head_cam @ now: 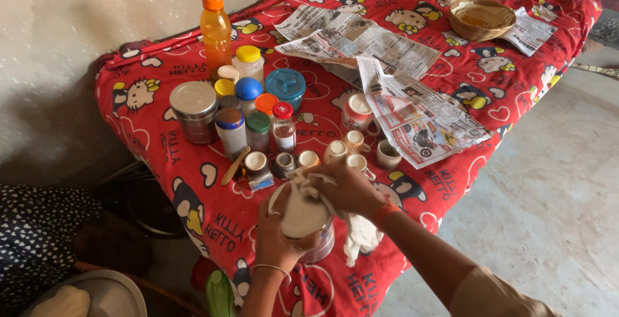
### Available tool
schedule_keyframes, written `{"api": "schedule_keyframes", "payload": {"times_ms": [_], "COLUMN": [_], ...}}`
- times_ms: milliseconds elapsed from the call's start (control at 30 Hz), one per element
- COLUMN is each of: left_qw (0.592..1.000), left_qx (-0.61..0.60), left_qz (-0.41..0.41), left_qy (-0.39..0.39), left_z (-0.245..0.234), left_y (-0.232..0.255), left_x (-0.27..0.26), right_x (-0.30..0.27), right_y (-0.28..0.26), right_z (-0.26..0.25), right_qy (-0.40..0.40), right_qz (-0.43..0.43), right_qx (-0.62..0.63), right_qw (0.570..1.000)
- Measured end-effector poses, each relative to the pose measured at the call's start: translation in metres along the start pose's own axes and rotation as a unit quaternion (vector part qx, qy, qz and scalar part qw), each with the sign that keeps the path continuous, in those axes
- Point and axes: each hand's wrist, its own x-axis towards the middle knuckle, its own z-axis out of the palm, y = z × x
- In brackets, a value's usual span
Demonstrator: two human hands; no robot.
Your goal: The person wipes the exterior of several small metal and plastic containers with a white cloth on a table covered with a red Hello Kitty cloth. After wiping each container, the person places it on a nearby shelf lined with newspaper.
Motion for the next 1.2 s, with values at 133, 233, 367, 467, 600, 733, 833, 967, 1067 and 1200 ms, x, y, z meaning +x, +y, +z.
{"api": "schedule_keyframes", "payload": {"times_ms": [133, 233, 367, 467, 600, 733, 833, 967, 1067, 1200], "left_qw": [0.997, 0.994, 0.977, 0.984, 0.956, 0.919, 0.885, 0.864, 0.854, 0.87], "left_qx": [-0.038, -0.038, 0.154, 0.127, 0.051, 0.319, 0.37, 0.344, 0.312, 0.316], "left_qz": [-0.062, -0.087, -0.141, -0.129, -0.289, -0.222, -0.275, -0.363, -0.409, -0.363], "left_qy": [-0.024, -0.048, -0.039, -0.003, 0.02, 0.07, 0.061, 0.061, 0.075, 0.104], "left_z": [-0.018, -0.041, -0.064, -0.071, -0.063, -0.05, -0.047, -0.045, -0.044, -0.042], "left_y": [-0.011, -0.019, -0.022, -0.022, -0.022, -0.022, -0.02, -0.016, -0.015, -0.026], "left_x": [-0.001, 0.005, 0.001, 0.001, 0.008, 0.016, 0.019, 0.031, 0.037, 0.03], "right_x": [-0.013, -0.018, -0.028, -0.027, -0.022, -0.03, -0.038, -0.054, -0.066, -0.07], "right_y": [0.017, 0.02, 0.018, 0.01, -0.005, -0.027, -0.04, -0.048, -0.049, -0.042], "right_z": [0.005, 0.026, 0.05, 0.059, 0.066, 0.077, 0.078, 0.072, 0.071, 0.08], "right_qy": [-0.001, -0.027, 0.005, 0.031, 0.039, 0.08, 0.074, 0.069, 0.073, 0.072], "right_qz": [0.033, 0.067, 0.07, -0.002, -0.076, -0.24, -0.241, -0.245, -0.248, -0.18], "right_qx": [0.112, 0.123, 0.092, 0.081, 0.002, -0.088, -0.095, -0.112, -0.107, -0.063], "right_qw": [0.993, 0.99, 0.993, 0.996, 0.996, 0.964, 0.963, 0.961, 0.96, 0.979]}}
